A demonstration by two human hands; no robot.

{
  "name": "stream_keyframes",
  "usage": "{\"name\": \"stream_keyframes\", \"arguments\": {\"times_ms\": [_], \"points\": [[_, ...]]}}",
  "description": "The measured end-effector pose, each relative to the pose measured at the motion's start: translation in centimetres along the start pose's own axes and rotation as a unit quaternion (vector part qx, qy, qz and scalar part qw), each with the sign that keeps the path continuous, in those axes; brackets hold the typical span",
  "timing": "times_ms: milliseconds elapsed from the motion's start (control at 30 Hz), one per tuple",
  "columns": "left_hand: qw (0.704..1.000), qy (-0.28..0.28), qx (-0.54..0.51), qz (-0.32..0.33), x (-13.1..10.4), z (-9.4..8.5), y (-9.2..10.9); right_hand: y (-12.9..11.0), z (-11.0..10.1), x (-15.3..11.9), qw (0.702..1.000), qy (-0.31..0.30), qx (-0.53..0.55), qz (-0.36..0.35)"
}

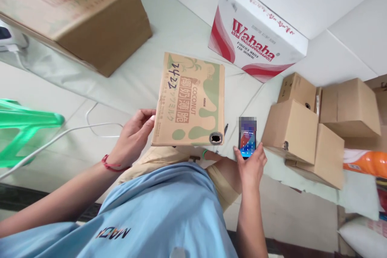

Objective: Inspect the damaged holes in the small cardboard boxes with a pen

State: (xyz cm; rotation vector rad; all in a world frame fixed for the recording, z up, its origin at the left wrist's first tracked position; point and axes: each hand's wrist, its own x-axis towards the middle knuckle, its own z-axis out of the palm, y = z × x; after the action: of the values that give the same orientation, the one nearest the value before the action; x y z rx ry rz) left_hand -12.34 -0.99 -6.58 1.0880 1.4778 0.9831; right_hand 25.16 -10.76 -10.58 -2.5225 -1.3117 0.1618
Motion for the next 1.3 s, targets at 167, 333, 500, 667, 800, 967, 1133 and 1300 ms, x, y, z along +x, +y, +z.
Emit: {"name": "stream_keyframes", "arguments": {"times_ms": [167,333,500,667,800,967,1133,1300], "points": [[1.0,0.002,0.006,0.01,1.0,0.4,0.2,-2.0,1.0,1.4,0.999,0.031,-0.006,0.018],[1.0,0.0,0.009,0.005,1.2,0.0,-0.2,-2.7,1.0,2.6,0.999,0.013,-0.007,0.045],[0.999,0.003,0.044,-0.008,0.9,-0.5,-0.4,-3.0,0.5,2.3,0.999,0.009,0.0,0.039],[0.999,0.009,0.039,0.005,0.9,-0.2,-0.1,-4.0,-1.0,0.9,0.997,0.026,0.066,0.04],[0.999,0.012,0.042,0.017,0.9,0.1,-0.2,-6.3,-3.8,-1.7,0.99,0.057,0.131,-0.016],[0.998,0.017,0.054,0.02,0.7,0.3,-0.3,-10.3,-7.0,-5.9,0.977,0.076,0.181,-0.088],[0.997,0.022,0.065,0.026,0.2,0.2,-0.1,-12.4,-7.3,-8.7,0.965,0.117,0.174,-0.159],[0.996,0.023,0.077,0.024,-0.3,-0.2,-0.3,-12.9,-6.6,-9.8,0.961,0.122,0.175,-0.178]]}}
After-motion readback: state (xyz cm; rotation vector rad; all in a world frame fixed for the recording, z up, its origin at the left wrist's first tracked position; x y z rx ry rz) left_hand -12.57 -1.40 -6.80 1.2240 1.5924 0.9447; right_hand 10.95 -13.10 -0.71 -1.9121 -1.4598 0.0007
